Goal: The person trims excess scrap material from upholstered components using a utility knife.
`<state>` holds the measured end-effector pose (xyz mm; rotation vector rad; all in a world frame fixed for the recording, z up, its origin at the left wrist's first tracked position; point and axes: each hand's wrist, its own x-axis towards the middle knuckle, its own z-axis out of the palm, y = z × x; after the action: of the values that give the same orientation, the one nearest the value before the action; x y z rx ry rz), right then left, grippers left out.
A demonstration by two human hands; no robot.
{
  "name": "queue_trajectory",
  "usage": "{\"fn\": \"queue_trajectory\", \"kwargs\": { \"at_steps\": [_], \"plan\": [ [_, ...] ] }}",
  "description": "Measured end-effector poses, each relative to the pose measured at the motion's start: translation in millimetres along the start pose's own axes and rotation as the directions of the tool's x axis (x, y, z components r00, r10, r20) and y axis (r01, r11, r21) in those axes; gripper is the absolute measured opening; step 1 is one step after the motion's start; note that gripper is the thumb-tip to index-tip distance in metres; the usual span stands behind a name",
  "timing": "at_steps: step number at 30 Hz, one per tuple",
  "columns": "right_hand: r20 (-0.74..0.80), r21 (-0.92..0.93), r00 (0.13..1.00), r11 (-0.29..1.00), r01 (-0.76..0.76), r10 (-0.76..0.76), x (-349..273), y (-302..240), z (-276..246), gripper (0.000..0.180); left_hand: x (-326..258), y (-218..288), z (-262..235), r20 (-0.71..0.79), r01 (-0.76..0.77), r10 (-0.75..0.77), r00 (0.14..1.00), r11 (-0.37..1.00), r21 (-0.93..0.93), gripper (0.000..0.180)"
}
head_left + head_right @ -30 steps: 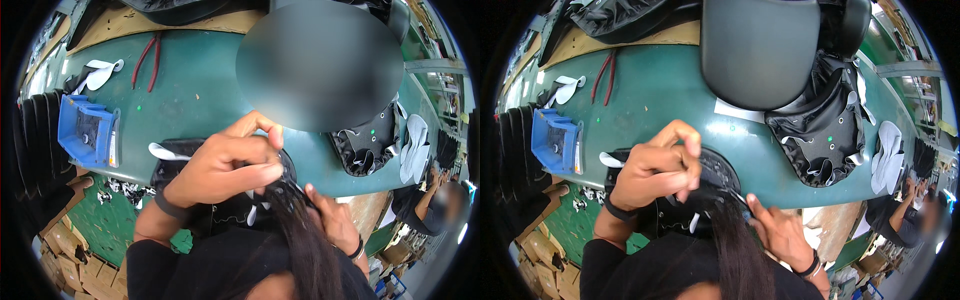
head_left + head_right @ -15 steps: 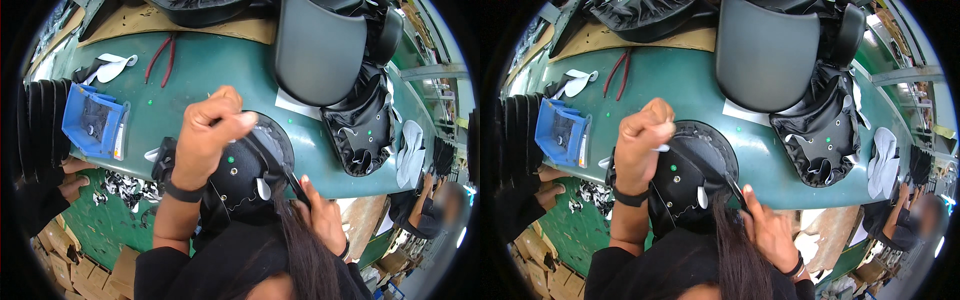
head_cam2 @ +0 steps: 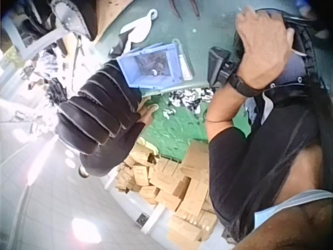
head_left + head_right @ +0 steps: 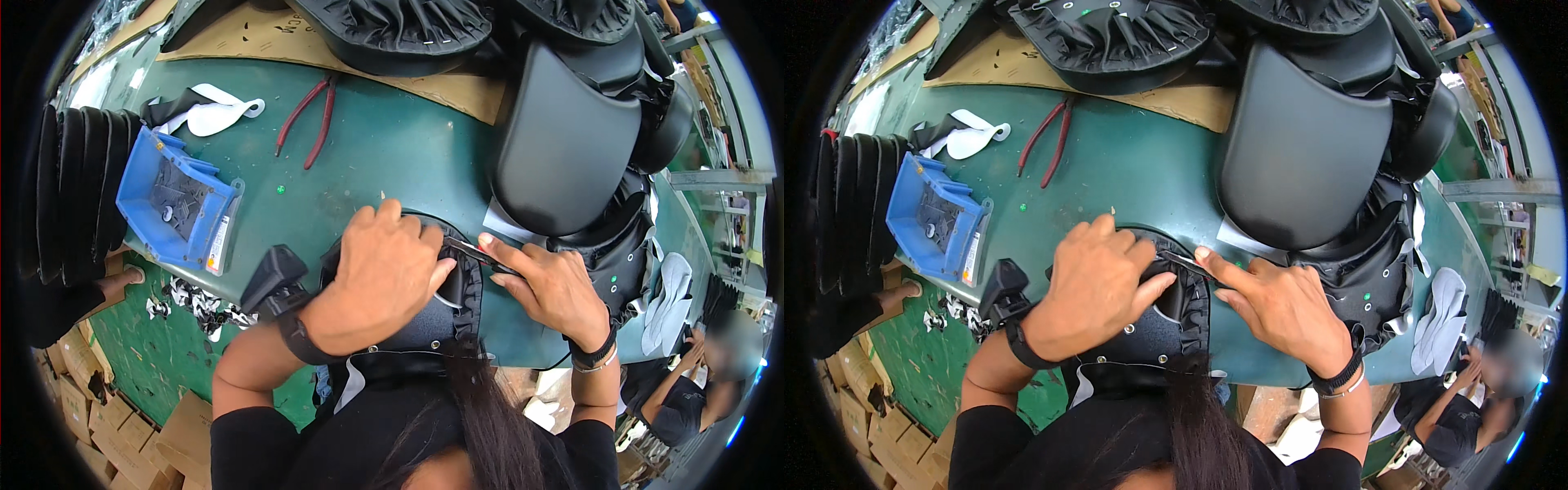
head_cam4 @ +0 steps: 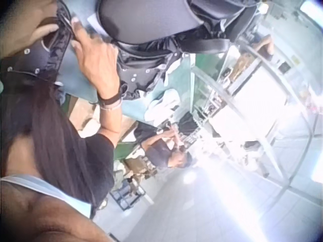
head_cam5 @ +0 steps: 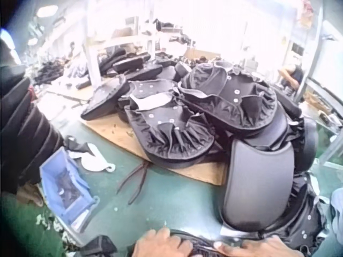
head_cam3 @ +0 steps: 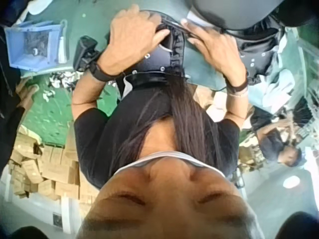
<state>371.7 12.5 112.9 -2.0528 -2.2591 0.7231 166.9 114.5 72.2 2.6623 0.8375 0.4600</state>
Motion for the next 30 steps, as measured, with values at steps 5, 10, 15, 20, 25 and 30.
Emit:
{"fn": "queue_trajectory", "kwargs": {
  "at_steps": [5, 10, 15, 20, 25, 30],
  "plan": [
    [-0.093, 0.126, 0.995, 0.992, -0.023, 0.035, -24, -3, 32, 0.059, 22, -30, 3, -0.005, 0.113, -0.168, 0.986, 0.683, -0.721, 0.032],
    [-0.184, 0.322, 0.971, 0.943, -0.085, 0.15, -77, -26, 59, 0.059, 28, -26, -20, -0.15, -0.298, -0.37, 0.917, -0.384, -0.874, 0.027],
    [0.034, 0.194, 0.983, 0.964, -0.183, 0.18, -68, -19, 29, 0.051, 1, 4, -18, 0.291, -0.087, 0.129, 0.948, 0.985, -0.152, 0.022],
    [0.085, 0.322, 0.983, 0.929, -0.179, 0.16, -64, -13, 37, 0.053, -4, 8, 11, 0.145, -0.04, 0.152, 0.978, 0.814, -0.58, 0.027],
    [-0.09, 0.379, 0.992, 0.925, -0.043, 0.083, -113, -18, 67, 0.053, 0, 3, 4, -0.144, -0.223, -0.388, 0.91, -0.168, -0.96, 0.013],
    [-0.02, 0.165, 0.987, 0.974, -0.157, 0.162, -98, -19, 40, 0.052, -11, 21, -6, 0.118, -0.111, 0.2, 0.973, 0.847, -0.52, 0.02]
  ]
}}
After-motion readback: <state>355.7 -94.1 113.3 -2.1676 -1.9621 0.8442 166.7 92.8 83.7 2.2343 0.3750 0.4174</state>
